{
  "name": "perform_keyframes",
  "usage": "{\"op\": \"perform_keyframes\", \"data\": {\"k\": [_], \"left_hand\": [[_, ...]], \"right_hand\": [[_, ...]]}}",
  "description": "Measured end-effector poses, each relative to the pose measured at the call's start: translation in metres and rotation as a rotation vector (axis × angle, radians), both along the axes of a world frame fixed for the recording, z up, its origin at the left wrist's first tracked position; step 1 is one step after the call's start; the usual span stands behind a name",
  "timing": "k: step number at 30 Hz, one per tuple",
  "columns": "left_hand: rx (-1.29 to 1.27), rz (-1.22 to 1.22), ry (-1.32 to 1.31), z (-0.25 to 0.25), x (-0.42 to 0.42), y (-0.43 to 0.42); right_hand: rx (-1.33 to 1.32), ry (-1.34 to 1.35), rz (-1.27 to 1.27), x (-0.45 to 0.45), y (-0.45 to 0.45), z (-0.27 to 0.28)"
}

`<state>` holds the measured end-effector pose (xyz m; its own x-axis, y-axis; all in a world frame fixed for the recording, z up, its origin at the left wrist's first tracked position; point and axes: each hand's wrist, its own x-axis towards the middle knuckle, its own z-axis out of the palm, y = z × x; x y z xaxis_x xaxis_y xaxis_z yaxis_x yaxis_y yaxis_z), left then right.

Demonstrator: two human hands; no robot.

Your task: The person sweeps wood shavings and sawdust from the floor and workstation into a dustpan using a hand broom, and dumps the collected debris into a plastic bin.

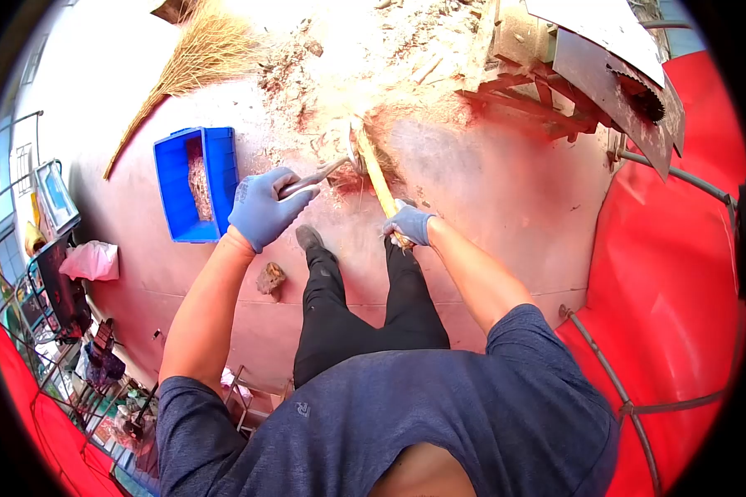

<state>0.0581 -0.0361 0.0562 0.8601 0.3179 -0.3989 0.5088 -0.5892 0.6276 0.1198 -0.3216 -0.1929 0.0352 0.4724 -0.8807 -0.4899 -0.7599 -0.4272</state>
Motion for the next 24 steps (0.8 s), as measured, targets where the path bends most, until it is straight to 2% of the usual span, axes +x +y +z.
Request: {"op": "perform_keyframes", "data": {"k": [2, 3, 6, 7, 8, 10, 12, 13, 15, 16, 18, 21, 22, 24], "left_hand": [[-0.002, 0.11, -0.104, -0.002, -0.027, 0.009], [-0.059, 0.247, -0.134, 0.01, -0.04, 0.011], [-0.077, 0.397, -0.246, 0.021, -0.092, 0.034], [-0.154, 0.524, -0.245, 0.028, -0.109, 0.04], [-0.234, 0.649, -0.244, 0.034, -0.124, 0.045], [-0.269, 0.718, -0.291, 0.047, -0.148, 0.057], [-0.36, 0.818, -0.341, 0.06, -0.173, 0.07], [-0.367, 0.817, -0.354, 0.061, -0.189, 0.081], [-0.33, 0.735, -0.479, 0.057, -0.218, 0.111], [-0.377, 0.818, -0.454, 0.076, -0.223, 0.116], [-0.409, 0.816, -0.519, 0.095, -0.25, 0.143], [-0.41, 0.816, -0.571, 0.12, -0.301, 0.202], [-0.395, 0.823, -0.584, 0.135, -0.315, 0.22], [-0.351, 0.828, -0.595, 0.164, -0.345, 0.255]], "right_hand": [[-0.017, 0.031, -0.004, 0.012, -0.007, 0.041], [-0.043, 0.07, -0.024, 0.016, -0.01, 0.064], [-0.097, -0.03, 0.075, 0.021, -0.031, 0.106], [-0.097, -0.062, 0.102, 0.024, -0.037, 0.124], [-0.129, -0.081, 0.125, 0.027, -0.038, 0.154], [-0.164, -0.119, 0.149, 0.026, -0.045, 0.202], [-0.119, -0.143, 0.043, 0.015, -0.059, 0.236], [-0.121, -0.157, 0.044, 0.004, -0.068, 0.251], [-0.017, -0.161, -0.179, -0.02, -0.078, 0.281], [-0.014, -0.177, -0.177, -0.033, -0.082, 0.293], [-0.008, -0.09, -0.406, -0.069, -0.092, 0.317], [-0.001, -0.171, -0.494, -0.129, -0.099, 0.349], [0.011, -0.177, -0.491, -0.15, -0.102, 0.354], [-0.009, -0.255, -0.673, -0.189, -0.113, 0.351]]}}
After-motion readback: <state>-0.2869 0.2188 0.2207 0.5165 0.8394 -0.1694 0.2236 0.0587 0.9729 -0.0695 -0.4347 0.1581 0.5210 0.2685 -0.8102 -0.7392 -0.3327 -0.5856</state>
